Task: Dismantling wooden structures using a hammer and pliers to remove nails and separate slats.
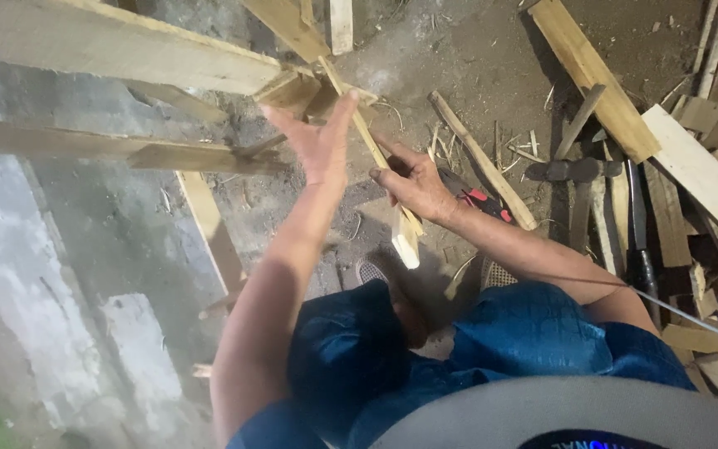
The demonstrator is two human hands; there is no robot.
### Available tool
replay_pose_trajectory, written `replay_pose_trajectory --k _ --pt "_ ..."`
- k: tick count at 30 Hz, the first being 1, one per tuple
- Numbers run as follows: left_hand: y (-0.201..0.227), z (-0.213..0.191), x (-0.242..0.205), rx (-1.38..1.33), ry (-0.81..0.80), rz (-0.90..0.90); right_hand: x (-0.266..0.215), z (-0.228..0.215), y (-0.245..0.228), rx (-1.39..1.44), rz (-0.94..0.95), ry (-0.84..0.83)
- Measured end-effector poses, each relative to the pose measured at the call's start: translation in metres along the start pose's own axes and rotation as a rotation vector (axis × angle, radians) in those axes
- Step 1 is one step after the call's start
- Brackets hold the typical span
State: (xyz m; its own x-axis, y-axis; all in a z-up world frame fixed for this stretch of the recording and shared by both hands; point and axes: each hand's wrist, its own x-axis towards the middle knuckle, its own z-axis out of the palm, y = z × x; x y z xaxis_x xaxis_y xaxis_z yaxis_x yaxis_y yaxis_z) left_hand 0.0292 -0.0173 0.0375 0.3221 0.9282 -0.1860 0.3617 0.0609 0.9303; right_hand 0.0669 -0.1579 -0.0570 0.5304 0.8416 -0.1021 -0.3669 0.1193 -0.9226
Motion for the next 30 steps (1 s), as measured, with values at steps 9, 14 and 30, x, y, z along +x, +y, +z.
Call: replay_pose_trajectory --k 9,14,30 --pt "-0.013 0.004 0.009 -0.034 0.047 0.067 0.003 0.0 -0.022 -0.016 0.04 0.0" --pt "-0.016 0.003 0.012 -0.135 -0.017 0.182 -0.004 0.001 -0.031 -0.122 -0.002 -0.14" --pt "-0.007 -0.002 0.007 -0.089 -0.037 0.011 -0.007 0.007 -0.026 -0.207 0.006 -0.16"
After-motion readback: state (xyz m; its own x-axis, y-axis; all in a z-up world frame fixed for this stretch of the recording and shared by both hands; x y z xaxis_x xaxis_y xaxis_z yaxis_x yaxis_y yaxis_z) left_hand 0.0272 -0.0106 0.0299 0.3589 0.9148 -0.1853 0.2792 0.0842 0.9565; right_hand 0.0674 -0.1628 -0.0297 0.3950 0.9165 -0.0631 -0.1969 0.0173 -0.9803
